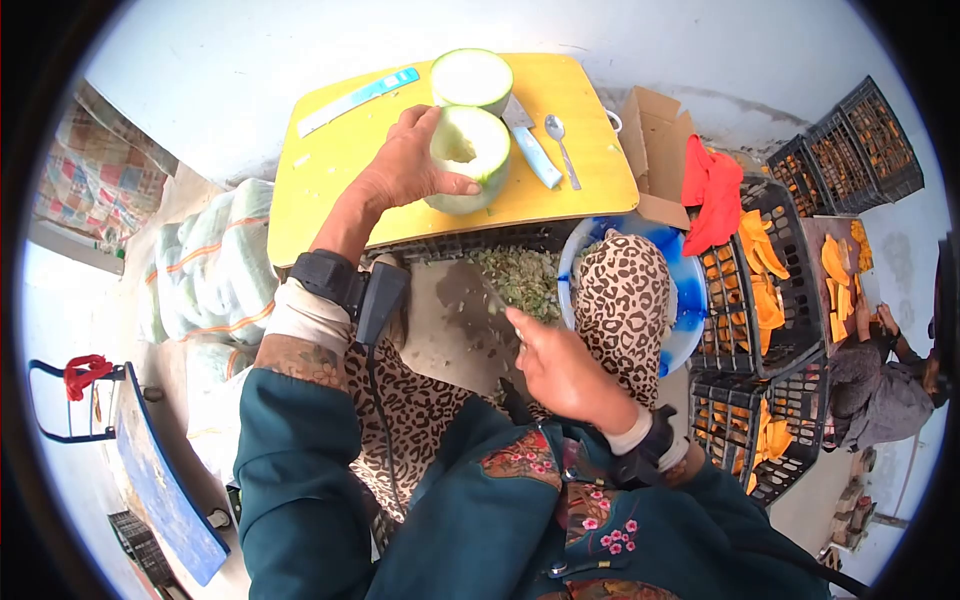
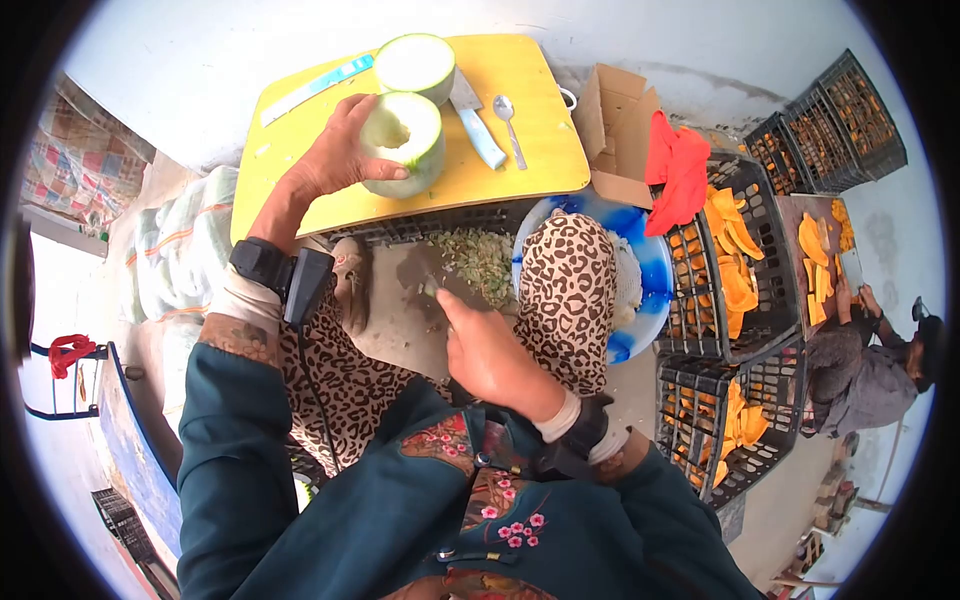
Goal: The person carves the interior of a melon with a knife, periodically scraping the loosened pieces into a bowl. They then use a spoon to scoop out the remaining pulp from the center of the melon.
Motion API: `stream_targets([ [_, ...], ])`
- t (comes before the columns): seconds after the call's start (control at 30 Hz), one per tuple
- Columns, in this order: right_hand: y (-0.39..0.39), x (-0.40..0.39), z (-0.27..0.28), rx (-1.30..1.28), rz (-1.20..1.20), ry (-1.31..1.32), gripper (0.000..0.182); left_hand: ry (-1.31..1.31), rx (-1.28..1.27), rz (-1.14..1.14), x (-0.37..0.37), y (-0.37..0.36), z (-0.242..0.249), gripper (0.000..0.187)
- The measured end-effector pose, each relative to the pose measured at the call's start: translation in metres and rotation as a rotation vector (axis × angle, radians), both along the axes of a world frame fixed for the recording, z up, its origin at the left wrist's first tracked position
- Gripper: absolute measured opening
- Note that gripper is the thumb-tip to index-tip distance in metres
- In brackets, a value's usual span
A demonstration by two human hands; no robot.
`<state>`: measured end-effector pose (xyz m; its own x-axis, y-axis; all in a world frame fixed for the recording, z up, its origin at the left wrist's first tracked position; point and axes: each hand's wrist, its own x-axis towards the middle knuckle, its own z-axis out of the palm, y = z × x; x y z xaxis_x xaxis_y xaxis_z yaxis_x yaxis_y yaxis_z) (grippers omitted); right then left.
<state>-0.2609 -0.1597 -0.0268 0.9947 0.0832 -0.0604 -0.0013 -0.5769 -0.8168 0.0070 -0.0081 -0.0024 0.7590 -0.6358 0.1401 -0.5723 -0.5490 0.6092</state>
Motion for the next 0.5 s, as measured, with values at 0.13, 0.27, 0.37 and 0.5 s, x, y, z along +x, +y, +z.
stream_targets([
  [0.13,-0.001,-0.001,-0.002,0.092,-0.181,-0.117,0.048,-0.005,-0.032,-0.019,0.003,0.001,-0.002,0.124],
  [0.27,-0.010,0.024,0.006,0.253,-0.287,-0.265,0.046,0.004,-0.017,-0.025,0.006,0.000,-0.002,0.124],
  [0.37,-0.005,0.040,0.005,0.340,-0.300,-0.282,0.045,-0.011,-0.007,-0.019,0.006,0.002,-0.003,0.123],
  [0.5,-0.002,0.056,0.003,0.379,-0.283,-0.264,0.043,-0.023,0.009,-0.019,0.006,0.001,-0.001,0.123],
])
